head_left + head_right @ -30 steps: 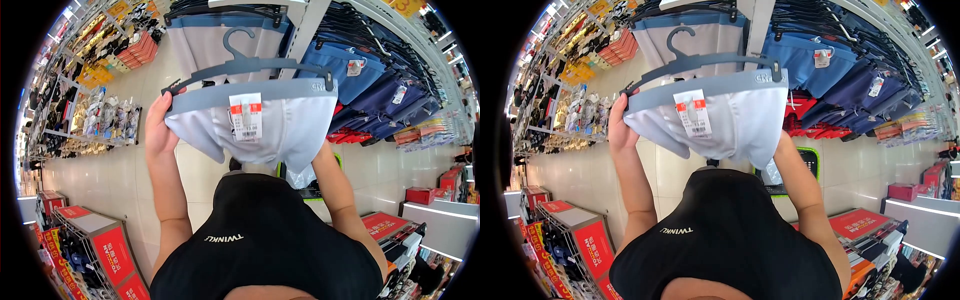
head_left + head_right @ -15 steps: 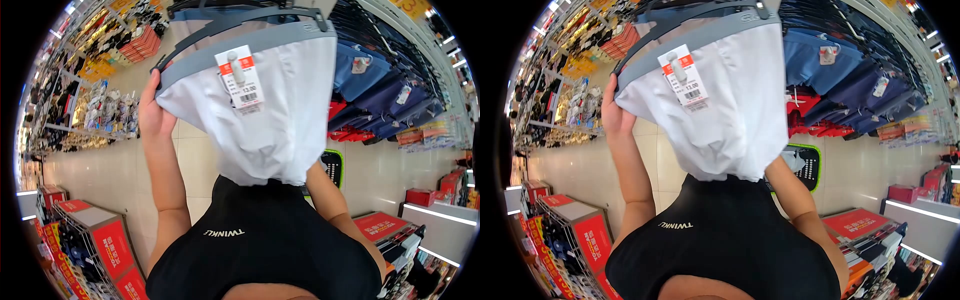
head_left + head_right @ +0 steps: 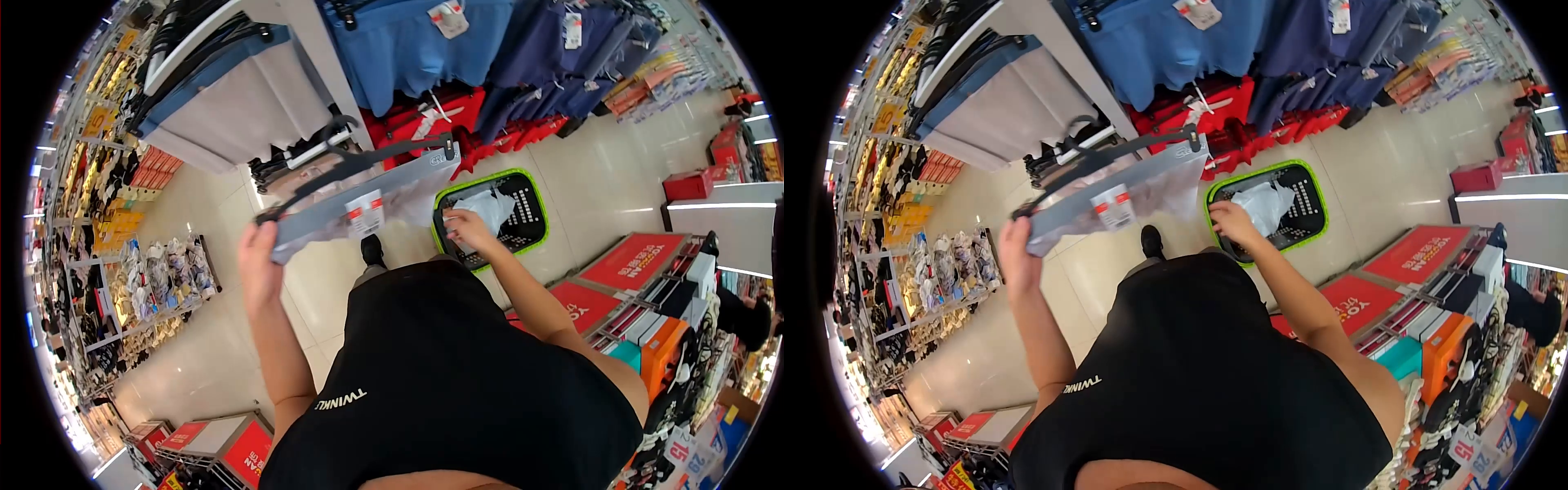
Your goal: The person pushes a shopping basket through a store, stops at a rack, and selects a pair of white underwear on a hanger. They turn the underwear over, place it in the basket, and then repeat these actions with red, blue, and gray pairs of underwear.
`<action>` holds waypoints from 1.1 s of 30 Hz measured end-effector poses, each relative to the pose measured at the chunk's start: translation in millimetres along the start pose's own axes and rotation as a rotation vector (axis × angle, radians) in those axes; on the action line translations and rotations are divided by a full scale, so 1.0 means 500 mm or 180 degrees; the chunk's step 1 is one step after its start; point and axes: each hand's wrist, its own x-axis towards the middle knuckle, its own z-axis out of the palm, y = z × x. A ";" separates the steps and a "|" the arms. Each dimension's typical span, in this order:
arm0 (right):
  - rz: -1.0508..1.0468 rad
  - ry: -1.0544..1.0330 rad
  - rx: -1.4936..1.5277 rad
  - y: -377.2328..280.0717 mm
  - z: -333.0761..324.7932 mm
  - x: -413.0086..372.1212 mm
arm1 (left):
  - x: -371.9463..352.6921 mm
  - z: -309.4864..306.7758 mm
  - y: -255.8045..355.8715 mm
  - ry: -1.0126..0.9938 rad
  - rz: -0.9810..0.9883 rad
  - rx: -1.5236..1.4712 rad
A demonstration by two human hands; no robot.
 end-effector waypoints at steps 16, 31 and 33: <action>0.0828 -0.1494 0.3291 0.037 -0.063 -0.102 | -0.065 0.388 -0.476 -0.1923 0.1383 0.3231; 0.0654 0.1216 0.1435 0.304 -0.271 -0.035 | -0.115 0.384 -0.599 -0.2937 0.0828 0.3536; 0.0498 0.1382 0.0852 0.357 -0.322 0.005 | -0.111 0.323 -0.622 -0.2514 0.0133 0.3554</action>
